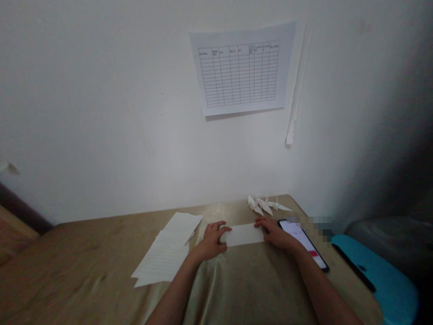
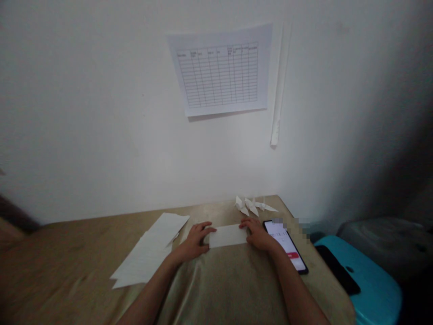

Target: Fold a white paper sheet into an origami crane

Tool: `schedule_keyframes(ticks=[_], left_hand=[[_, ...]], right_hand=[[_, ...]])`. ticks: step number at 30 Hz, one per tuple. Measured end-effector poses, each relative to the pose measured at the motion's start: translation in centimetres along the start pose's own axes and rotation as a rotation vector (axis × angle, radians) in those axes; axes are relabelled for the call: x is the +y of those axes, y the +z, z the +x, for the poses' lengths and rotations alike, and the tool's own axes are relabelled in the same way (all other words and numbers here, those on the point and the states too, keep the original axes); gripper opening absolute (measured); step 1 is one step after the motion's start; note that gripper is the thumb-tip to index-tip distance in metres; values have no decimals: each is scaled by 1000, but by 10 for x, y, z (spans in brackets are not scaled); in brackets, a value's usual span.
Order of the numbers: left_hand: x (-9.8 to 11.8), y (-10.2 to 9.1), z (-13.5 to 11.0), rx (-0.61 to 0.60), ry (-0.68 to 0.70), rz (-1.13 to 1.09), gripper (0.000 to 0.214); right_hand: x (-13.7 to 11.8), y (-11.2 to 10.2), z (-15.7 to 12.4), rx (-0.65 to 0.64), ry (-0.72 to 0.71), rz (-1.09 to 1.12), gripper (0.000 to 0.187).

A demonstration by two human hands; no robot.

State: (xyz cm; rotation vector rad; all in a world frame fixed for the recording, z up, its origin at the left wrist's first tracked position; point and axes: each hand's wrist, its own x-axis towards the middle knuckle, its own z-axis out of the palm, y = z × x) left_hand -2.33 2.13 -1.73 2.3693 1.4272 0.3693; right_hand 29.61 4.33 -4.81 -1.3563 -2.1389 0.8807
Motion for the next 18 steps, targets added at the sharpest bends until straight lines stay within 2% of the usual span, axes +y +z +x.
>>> schedule_keyframes(ticks=[4,6,8,14,18], left_hand=[[-3,2,0,60,28,-41,46],[-2,3,0,75,25,-48,43],[-2,4,1,79,21,-49,48],[-5,7,3,72,-20,-85,78],[-8,9,4,74,-31,-72,80]], right_hand=[[0,6,1,45,-24,-4,53],[-3,9,1,89,1,-9,47],[-9,10,0,130,28,-18,45],[-22,12,-3,153,67,-72,58],[-22,14,-3,166,75,-91,63]])
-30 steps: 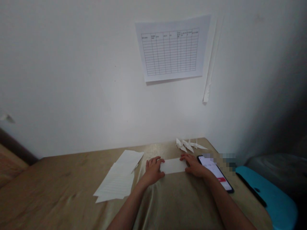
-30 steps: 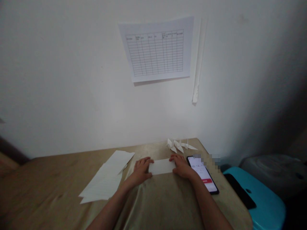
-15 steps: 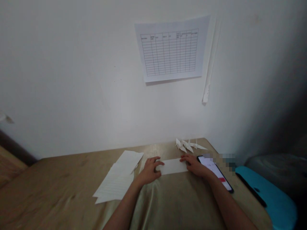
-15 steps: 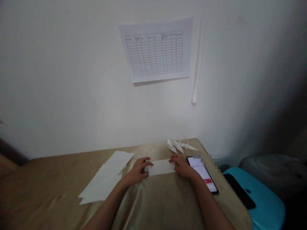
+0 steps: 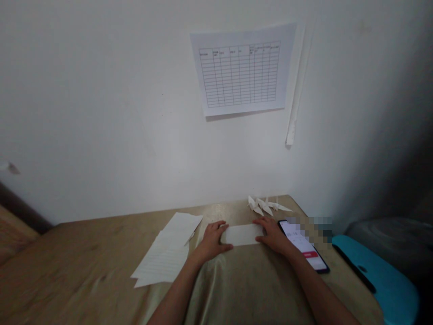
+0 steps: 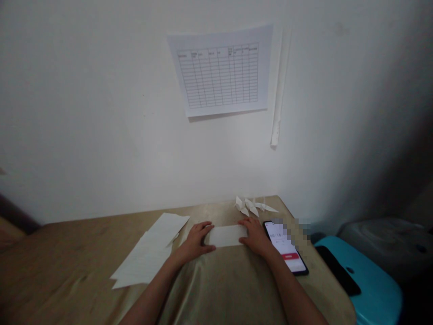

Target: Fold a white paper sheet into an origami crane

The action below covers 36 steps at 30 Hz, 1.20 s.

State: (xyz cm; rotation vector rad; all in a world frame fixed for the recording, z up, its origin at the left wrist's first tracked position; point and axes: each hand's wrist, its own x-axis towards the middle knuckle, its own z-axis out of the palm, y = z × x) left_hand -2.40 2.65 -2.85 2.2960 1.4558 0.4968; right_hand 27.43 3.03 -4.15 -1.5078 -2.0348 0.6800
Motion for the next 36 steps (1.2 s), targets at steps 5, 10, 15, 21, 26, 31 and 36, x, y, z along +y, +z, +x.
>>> schedule_keyframes(ticks=[5,10,15,21,26,31,36], left_hand=[[2,-1,-1,12,0,-29,75],[7,-4,-1,24,1,-53,73],[12,-8,-1,26,5,-54,72],[11,-7,-2,23,24,-30,66],[7,-5,-3,-5,12,1,71],[9,-6,-4,-20,14,0,78],[10,-7,-3,-4,8,-26,81]], right_hand=[[1,1,2,6,-19,-18,64],[3,2,3,13,-21,-6,64],[3,2,3,14,14,7,63],[-3,-1,1,25,29,30,63],[-10,-4,-2,21,25,27,57],[-12,-3,-3,45,25,31,58],[-13,-3,-4,101,-17,61,48]])
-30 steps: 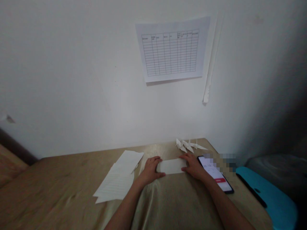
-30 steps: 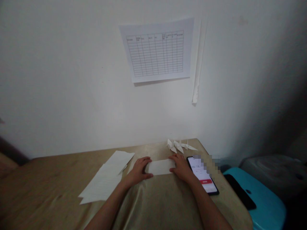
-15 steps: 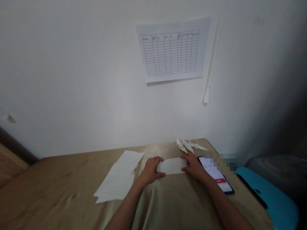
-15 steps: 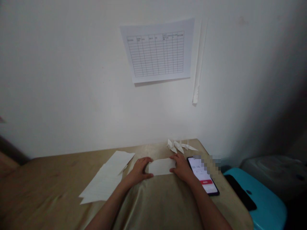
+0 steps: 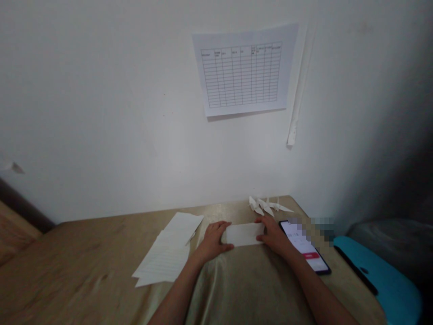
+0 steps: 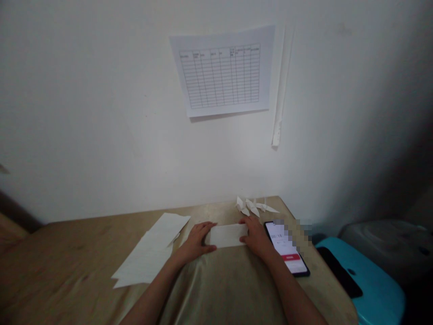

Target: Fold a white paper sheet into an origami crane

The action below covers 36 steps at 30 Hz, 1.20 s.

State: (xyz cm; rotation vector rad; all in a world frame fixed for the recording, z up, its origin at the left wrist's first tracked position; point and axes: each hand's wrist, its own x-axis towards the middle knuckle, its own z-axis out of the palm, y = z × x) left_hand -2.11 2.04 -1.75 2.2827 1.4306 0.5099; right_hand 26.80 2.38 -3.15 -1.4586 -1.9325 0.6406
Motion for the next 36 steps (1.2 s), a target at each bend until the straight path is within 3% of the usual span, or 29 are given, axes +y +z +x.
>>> schedule_keyframes(ticks=[7,12,16,19,24,26,29,36], left_hand=[[4,-2,1,41,-18,-61,73],[9,-2,1,114,79,-166,65],[12,-1,0,-26,87,-127,53],[13,0,0,-117,45,-53,57],[9,-5,0,-189,76,-27,64],[6,-7,0,-213,95,-30,63],[4,-10,0,-239,108,-30,62],[4,-9,-1,-208,108,-22,36]], right_hand=[[-8,-3,2,35,-42,2,21],[-11,-6,2,113,-165,98,31],[-7,-7,2,104,-148,110,36],[-6,-8,0,74,-129,77,38],[-17,-15,-5,-19,-143,-11,23],[-21,-17,-6,-54,-143,-16,17],[-21,-15,-4,-87,-159,2,28],[-6,-8,-2,-130,-119,-95,35]])
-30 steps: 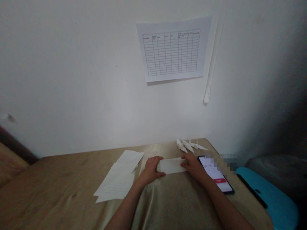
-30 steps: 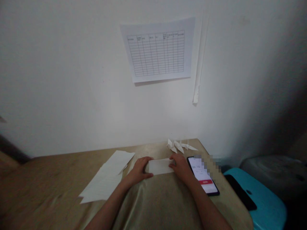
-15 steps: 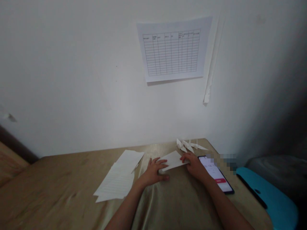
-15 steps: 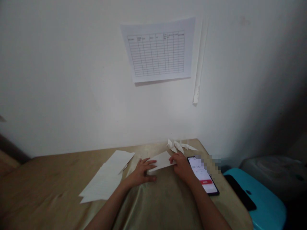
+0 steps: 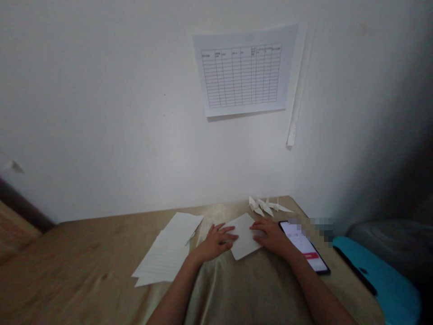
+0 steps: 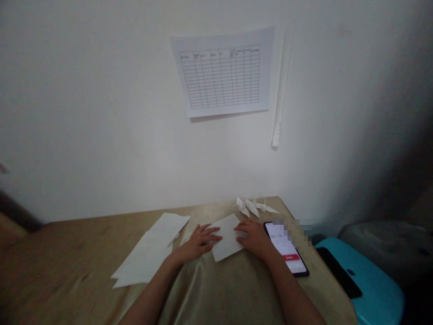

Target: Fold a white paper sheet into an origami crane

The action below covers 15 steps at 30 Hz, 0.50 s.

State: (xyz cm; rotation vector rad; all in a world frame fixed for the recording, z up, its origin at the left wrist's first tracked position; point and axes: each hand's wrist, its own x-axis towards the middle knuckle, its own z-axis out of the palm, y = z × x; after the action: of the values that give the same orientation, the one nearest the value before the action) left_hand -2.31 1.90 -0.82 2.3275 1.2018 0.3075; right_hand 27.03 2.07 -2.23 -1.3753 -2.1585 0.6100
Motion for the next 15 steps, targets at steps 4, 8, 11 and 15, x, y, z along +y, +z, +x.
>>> schedule_keyframes(ticks=[4,8,11,15], left_hand=[[-3,9,1,68,0,63,43],[-4,16,0,120,-17,131,50],[0,16,-2,149,-43,174,50],[11,12,-3,205,-117,253,52]], right_hand=[[1,1,-1,-46,-15,-15,36],[-4,3,-2,-31,-46,-14,47],[-11,4,-4,-42,-101,-23,51],[-23,3,-6,-66,-121,-12,43]])
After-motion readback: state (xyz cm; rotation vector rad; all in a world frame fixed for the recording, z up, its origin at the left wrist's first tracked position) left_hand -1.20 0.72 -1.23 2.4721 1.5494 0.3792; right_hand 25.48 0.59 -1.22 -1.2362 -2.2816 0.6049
